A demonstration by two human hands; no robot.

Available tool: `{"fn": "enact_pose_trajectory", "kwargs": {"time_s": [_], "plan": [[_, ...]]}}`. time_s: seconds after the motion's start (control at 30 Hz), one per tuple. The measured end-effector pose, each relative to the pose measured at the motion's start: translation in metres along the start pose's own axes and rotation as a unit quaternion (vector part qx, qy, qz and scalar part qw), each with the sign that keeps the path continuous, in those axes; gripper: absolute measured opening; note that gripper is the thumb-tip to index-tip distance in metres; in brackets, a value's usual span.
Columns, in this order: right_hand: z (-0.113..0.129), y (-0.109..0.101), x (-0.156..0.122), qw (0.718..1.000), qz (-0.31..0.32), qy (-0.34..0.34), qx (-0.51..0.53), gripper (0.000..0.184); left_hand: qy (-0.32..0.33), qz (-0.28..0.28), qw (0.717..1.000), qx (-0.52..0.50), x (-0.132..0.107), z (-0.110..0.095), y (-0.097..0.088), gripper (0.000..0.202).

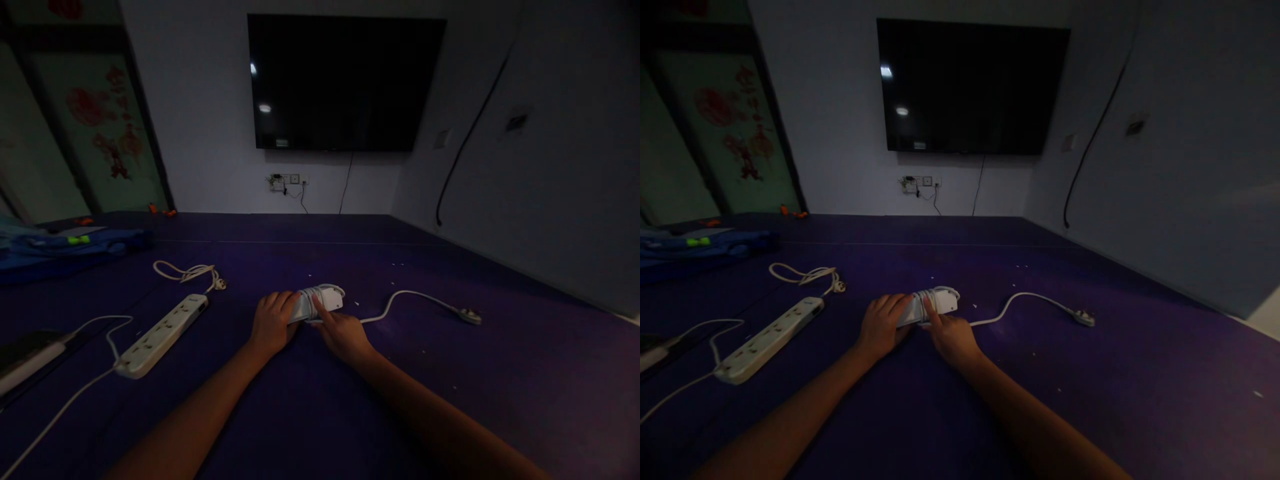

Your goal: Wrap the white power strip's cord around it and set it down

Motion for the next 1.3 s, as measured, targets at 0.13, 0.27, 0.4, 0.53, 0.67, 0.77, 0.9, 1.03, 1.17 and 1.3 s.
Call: {"fn": "enact_pose_trajectory", "kwargs": {"time_s": [0.13, 0.27, 0.4, 0.53, 0.67, 0.77, 0.9, 1.03, 1.17, 1.3], "plan": [[-0.001, -0.003, -0.001, 1.000, -0.014, -0.003, -0.007, 0.047, 0.009, 0.000, 0.999, -0.045, 0.000, -0.002, -0.002, 0.051], [-0.005, -0.003, -0.003, 0.998, -0.069, 0.001, -0.004, 0.048, -0.014, -0.028, 0.995, -0.096, 0.001, 0.001, -0.003, 0.049], [-0.008, -0.004, -0.004, 0.992, -0.127, 0.003, 0.011, 0.048, -0.071, -0.077, 0.983, -0.148, -0.001, 0.004, -0.003, 0.062], [-0.009, -0.006, -0.004, 0.985, -0.172, 0.012, 0.030, 0.047, -0.136, -0.097, 0.968, -0.185, -0.005, 0.007, -0.001, 0.044], [-0.008, -0.006, -0.005, 0.980, -0.191, 0.033, 0.049, 0.045, -0.123, -0.101, 0.968, -0.195, -0.006, 0.005, -0.001, 0.031], [-0.008, -0.007, -0.005, 0.980, -0.173, 0.084, 0.055, 0.047, -0.123, -0.096, 0.974, -0.167, -0.005, 0.004, 0.001, 0.028], [-0.007, -0.006, -0.002, 0.987, -0.068, 0.138, 0.034, 0.032, -0.137, -0.100, 0.977, -0.126, -0.004, 0.007, 0.003, 0.034], [-0.004, -0.004, 0.000, 0.990, 0.017, 0.139, 0.024, 0.034, -0.132, -0.097, 0.980, -0.117, -0.004, 0.010, 0.009, 0.036], [-0.002, -0.003, 0.001, 0.990, 0.025, 0.136, 0.023, 0.033, -0.128, -0.072, 0.982, -0.118, -0.005, 0.010, 0.014, 0.038], [-0.002, -0.002, 0.002, 0.991, 0.020, 0.130, 0.033, 0.032, -0.141, -0.056, 0.981, -0.125, -0.005, 0.010, 0.014, 0.040]]}}
Point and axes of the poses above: each hand's wrist, its own x-axis towards the middle knuckle, its own y-axis out of the palm, z = x × y, the point moved 5 cm from there along x, towards the middle knuckle, and after that the axes turned 6 degrees about -y, right-handed, at the moved point
